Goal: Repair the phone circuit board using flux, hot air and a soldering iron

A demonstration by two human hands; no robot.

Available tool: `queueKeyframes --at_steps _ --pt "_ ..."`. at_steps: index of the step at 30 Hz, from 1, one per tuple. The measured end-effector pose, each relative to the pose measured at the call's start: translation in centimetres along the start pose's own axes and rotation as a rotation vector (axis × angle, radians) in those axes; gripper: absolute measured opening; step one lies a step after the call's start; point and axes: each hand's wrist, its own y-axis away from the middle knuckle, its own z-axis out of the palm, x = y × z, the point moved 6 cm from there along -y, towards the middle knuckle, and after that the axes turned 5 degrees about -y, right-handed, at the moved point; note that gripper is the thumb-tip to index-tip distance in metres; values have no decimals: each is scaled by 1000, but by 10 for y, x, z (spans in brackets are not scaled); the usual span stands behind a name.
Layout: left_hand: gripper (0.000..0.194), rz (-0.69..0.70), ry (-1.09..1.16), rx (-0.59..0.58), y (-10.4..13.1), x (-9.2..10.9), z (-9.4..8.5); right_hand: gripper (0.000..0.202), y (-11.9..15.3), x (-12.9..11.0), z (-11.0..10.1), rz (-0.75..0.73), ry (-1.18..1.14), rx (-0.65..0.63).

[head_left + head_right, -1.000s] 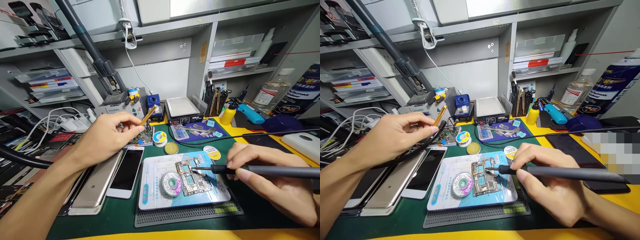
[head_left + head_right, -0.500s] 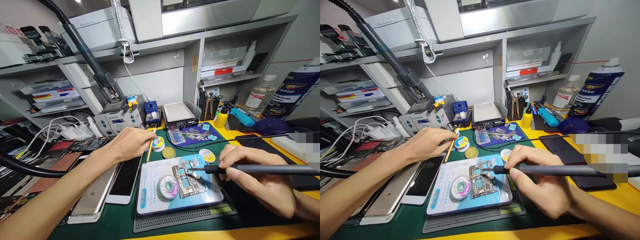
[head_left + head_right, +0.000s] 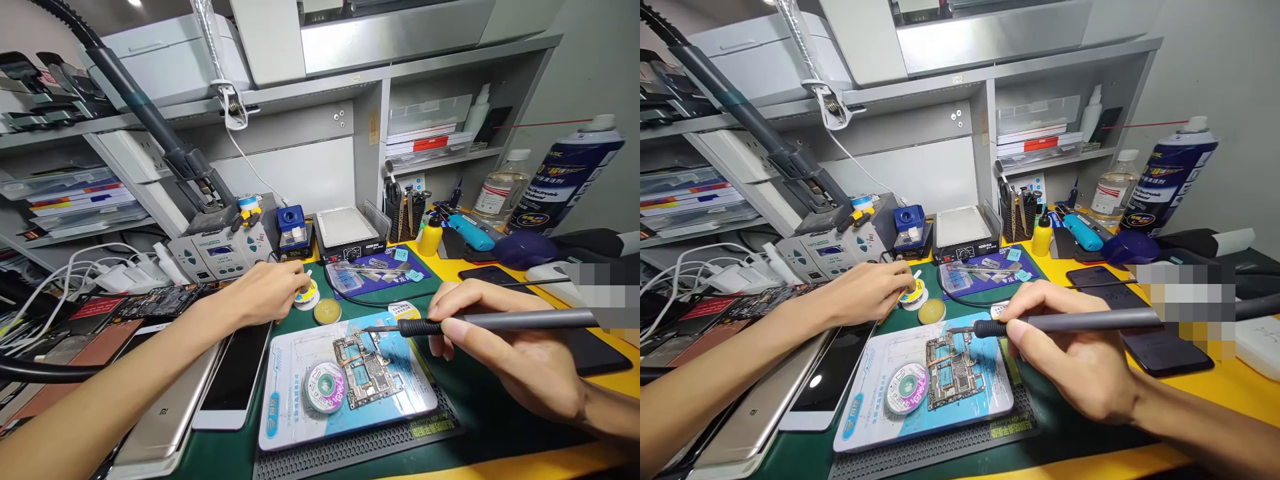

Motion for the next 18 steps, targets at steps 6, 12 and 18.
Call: queueKeyframes --at_steps 6,12,18 --pt "33 -112 93 60 14 -6 -4 9 0 0 1 9 -6 3" --pt "38 -242 178 70 25 -12 0 10 0 1 1 18 5 -2" --pt "36 -266 247 69 20 -10 8 10 -1 0 1 40 10 13"
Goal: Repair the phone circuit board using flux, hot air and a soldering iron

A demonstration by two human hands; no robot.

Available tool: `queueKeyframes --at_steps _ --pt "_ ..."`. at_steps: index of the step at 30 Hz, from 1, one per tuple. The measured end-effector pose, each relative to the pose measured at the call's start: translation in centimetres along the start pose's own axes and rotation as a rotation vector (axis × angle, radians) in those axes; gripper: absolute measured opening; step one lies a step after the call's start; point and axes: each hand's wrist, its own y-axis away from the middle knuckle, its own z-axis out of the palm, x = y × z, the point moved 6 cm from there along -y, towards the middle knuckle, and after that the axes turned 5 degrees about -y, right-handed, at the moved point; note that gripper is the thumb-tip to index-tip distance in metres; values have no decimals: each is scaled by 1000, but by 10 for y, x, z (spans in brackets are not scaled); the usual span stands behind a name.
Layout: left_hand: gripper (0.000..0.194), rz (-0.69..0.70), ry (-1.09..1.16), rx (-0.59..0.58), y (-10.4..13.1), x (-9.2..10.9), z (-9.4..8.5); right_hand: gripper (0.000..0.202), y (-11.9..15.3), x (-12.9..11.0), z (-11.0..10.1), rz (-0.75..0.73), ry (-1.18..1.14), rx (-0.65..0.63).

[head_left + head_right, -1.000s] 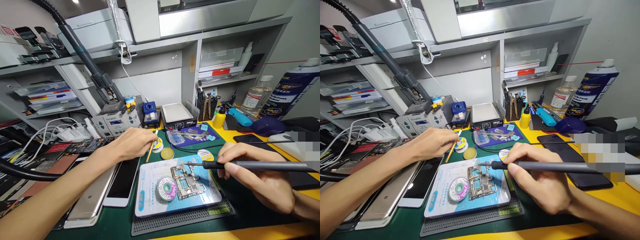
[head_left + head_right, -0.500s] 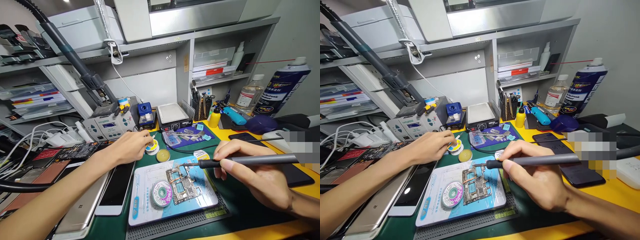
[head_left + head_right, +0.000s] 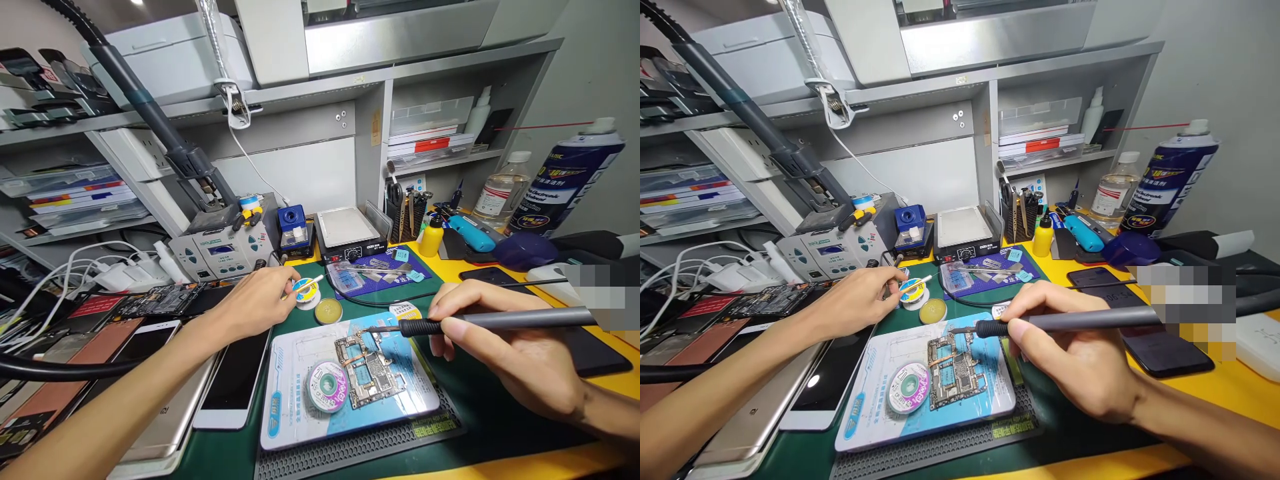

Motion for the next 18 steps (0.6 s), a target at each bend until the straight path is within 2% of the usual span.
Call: queueKeyframes --at_steps 12,15,18 --pt "33 -24 -7 18 1 3 -6 9 0 3 -1 26 -31 -6" --pt "31 -38 30 74 16 9 -17 10 -2 2 -1 61 -44 0" --pt "41 -25 110 118 50 27 -28 15 -7 1 2 114 -62 8"
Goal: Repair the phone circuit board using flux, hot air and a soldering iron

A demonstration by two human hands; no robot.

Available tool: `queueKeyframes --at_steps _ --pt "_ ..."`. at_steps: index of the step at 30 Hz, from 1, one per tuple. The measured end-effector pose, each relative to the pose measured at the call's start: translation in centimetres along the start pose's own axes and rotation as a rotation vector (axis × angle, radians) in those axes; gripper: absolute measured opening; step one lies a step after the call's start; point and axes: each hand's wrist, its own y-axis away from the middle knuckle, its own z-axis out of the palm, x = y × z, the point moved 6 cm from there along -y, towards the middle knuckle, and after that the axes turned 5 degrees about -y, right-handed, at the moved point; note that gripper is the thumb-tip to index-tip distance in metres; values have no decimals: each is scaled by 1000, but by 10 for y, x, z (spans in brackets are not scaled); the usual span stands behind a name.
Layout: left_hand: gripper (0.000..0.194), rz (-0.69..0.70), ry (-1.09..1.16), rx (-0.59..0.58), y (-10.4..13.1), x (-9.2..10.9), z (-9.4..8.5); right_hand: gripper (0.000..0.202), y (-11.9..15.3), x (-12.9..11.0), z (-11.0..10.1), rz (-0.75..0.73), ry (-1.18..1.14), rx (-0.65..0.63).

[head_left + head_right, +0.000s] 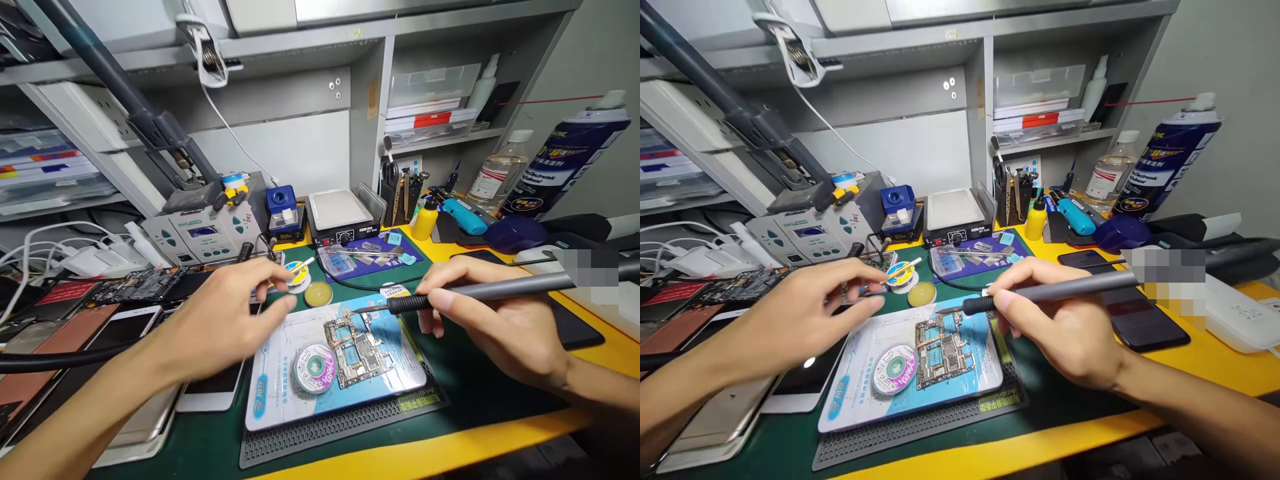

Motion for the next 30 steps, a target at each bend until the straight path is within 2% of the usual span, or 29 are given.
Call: queueKeyframes --at_steps 2,4,5,7,10,12,19,30 --pt "41 96 18 35 26 21 -4 20 -2 1 4 50 -9 -2" --pt "52 226 -53 100 48 43 -4 22 -3 4 8 116 -46 -7" --pt "60 258 -61 128 55 51 -2 22 -2 6 10 156 -80 -13" --pt "53 271 -43 156 60 60 6 17 0 13 11 240 -161 -32" --pt "34 263 29 141 57 63 16 8 2 18 10 297 -252 -71" --pt "30 275 70 145 55 62 19 6 1 19 8 275 -267 -76" --pt "31 314 105 263 52 60 21 17 1 12 10 127 -73 -124" --pt "36 458 30 322 39 62 25 21 -2 -1 13 57 23 -123"
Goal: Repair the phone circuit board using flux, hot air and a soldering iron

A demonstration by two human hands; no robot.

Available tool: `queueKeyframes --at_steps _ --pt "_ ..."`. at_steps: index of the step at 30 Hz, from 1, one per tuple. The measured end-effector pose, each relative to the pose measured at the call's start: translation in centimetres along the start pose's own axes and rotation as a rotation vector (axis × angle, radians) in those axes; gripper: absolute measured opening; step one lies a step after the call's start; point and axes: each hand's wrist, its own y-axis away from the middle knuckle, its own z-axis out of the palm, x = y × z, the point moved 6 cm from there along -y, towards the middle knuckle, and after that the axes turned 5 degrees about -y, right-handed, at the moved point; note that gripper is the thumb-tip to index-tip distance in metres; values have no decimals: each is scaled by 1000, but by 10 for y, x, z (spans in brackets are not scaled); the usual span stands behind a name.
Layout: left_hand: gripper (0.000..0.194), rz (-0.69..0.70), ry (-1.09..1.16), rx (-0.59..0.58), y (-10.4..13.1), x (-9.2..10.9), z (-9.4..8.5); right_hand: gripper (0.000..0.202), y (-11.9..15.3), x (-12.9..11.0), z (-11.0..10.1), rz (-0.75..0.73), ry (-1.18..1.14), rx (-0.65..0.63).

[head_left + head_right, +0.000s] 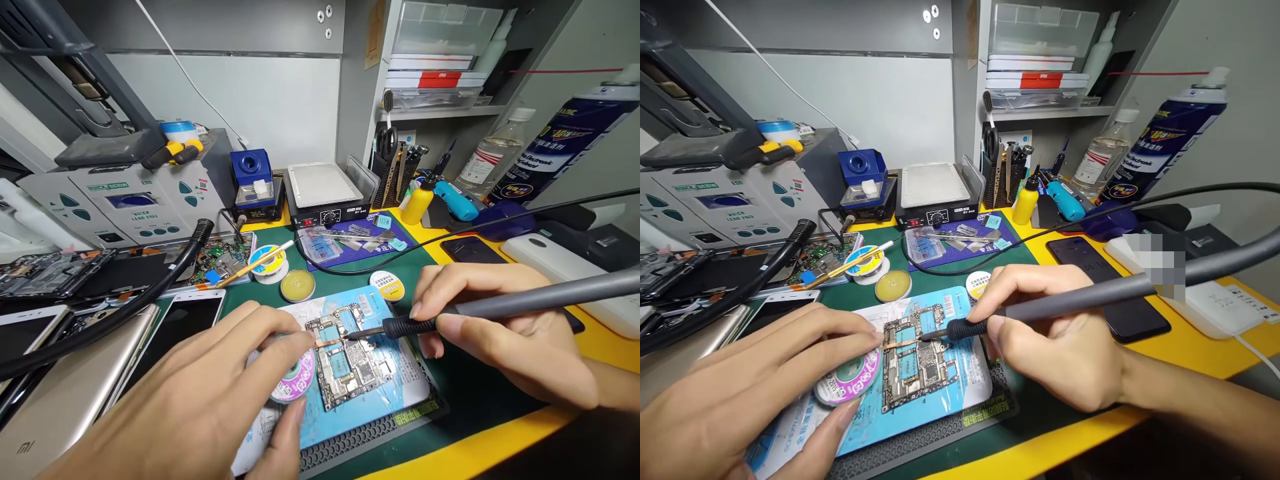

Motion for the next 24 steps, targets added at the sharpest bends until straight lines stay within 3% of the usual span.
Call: queueKeyframes --at_steps 8,13,17,21,24 --pt "38 2 -77 7 3 -3 7 22 -5 -14 5 -63 163 38" --pt "43 -24 -37 -61 1 -6 14 27 -4 -20 5 -109 314 -54" --pt "36 -46 31 -45 -2 -8 13 36 -3 -19 7 -129 381 -142" --pt "26 -77 59 -52 -2 -10 16 35 0 -20 6 -158 362 -1" --pt "29 -89 -16 -18 -1 -6 18 32 -1 -18 10 -123 319 -6"
